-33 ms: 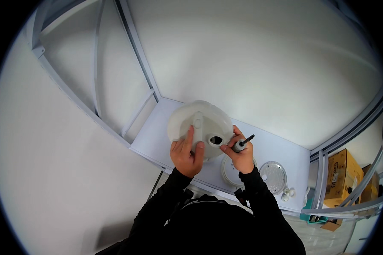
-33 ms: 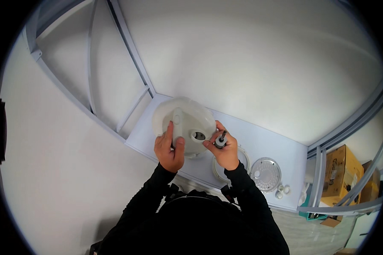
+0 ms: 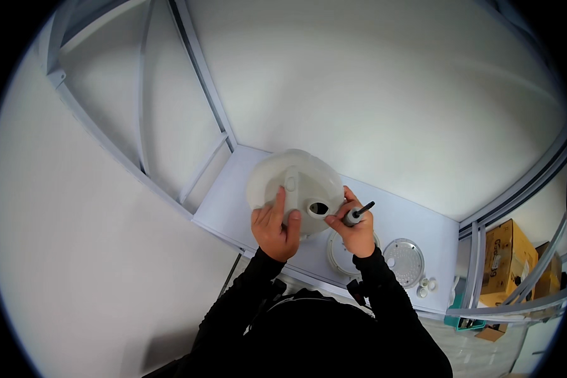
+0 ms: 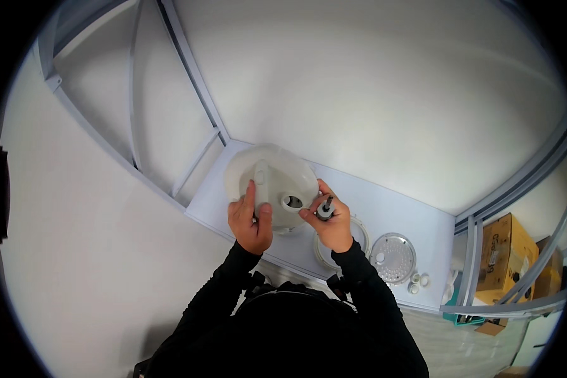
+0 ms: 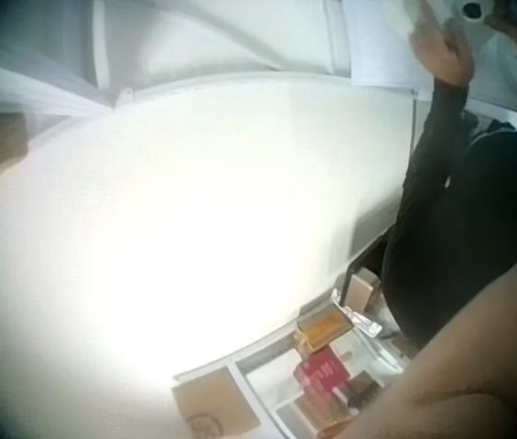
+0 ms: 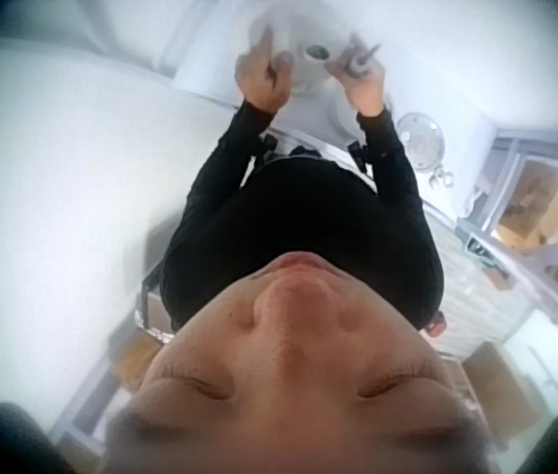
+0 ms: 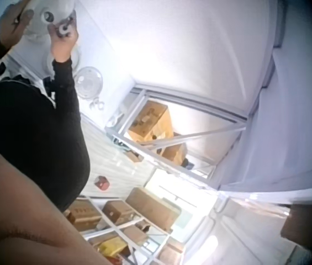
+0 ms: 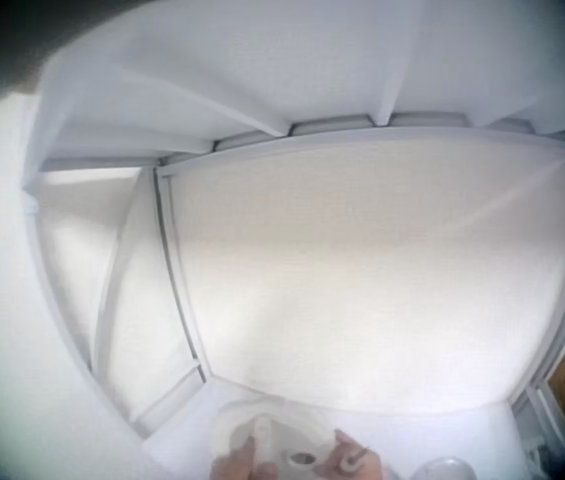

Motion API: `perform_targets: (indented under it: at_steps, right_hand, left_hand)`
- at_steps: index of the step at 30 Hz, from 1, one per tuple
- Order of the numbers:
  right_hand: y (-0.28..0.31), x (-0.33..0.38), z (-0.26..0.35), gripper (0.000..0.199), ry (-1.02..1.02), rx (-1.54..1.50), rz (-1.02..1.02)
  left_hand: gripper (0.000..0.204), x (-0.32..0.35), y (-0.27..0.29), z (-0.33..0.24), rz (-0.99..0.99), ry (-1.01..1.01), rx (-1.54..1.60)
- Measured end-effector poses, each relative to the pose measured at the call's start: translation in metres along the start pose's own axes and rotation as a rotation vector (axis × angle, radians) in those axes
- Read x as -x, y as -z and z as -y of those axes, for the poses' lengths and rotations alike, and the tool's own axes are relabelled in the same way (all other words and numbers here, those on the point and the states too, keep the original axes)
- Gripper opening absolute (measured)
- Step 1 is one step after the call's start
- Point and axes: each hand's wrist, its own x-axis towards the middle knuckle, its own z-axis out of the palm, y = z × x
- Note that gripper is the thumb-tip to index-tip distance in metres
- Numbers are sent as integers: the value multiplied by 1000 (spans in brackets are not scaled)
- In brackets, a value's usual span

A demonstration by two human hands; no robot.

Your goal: The person assembles a white cylindrical appliance on a workbench using a screwdriver. They attach a lid, insert a small white plastic piece, and tighten screws to secure the components.

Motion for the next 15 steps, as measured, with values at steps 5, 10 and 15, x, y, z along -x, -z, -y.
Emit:
perform_targets:
  at_steps: [5, 10, 15]
  right_hand:
    - [0, 4, -1, 24, -21, 12, -28]
    - [1, 4, 4, 23, -7, -1, 1]
    - [-1, 7, 6, 23, -5, 34, 17]
  left_hand:
    - [52, 3, -3, 2, -18, -34, -107]
    - [54, 11, -4, 11, -44, -60, -104]
    - [52, 15, -11, 18, -113, -43, -87]
